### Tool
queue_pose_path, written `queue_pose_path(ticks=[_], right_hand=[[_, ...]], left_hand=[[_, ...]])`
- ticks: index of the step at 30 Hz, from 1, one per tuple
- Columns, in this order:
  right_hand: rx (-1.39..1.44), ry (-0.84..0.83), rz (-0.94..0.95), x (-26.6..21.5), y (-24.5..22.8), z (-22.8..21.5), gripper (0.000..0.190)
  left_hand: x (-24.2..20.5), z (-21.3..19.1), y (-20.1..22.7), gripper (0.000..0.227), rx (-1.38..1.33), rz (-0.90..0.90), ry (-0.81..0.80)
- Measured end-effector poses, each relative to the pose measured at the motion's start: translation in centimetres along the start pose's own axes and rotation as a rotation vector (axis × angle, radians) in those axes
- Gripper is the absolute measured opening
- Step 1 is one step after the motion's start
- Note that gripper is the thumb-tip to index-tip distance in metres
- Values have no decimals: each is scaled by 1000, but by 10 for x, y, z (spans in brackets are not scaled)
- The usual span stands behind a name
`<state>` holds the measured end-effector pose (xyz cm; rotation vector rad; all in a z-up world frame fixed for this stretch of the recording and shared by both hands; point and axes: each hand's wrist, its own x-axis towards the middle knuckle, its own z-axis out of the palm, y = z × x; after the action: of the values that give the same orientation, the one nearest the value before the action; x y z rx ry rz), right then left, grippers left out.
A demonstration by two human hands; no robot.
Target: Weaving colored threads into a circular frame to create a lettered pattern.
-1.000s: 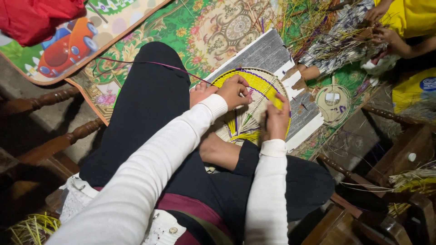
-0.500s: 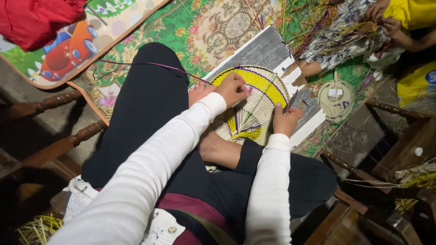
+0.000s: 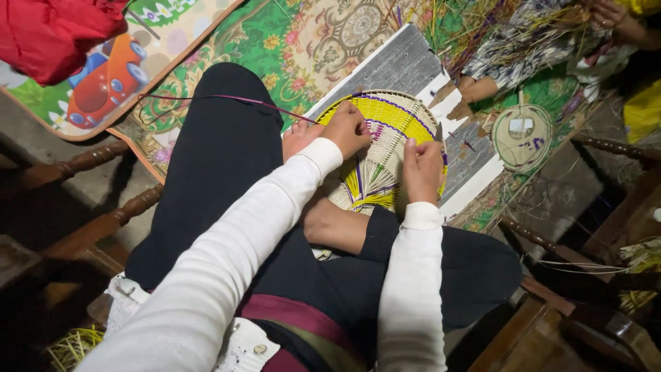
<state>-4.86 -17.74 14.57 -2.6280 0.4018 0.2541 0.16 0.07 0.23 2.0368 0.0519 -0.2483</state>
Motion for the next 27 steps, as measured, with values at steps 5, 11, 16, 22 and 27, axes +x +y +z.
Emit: queue_pose_path(ticks=[5,11,16,22,27], right_hand=[[-114,-1,-134,4,4,17,18],[-114,11,-168,4,-2,22,18],[-107,0,-169,4,-8,20,18],[-93,-16,-166,5,-8,20,18],[-82,-23,-165,4,-8,19,18]], left_hand=[[-6,-12,12,12,-17,3,-6],[-13,-20,19,15,-12,13,-25],[-14,-24,22,15,-24,16,-33],[-15,-26,25,16,-54,22,-31],[-16,-27,25,16,-40,30,-28]])
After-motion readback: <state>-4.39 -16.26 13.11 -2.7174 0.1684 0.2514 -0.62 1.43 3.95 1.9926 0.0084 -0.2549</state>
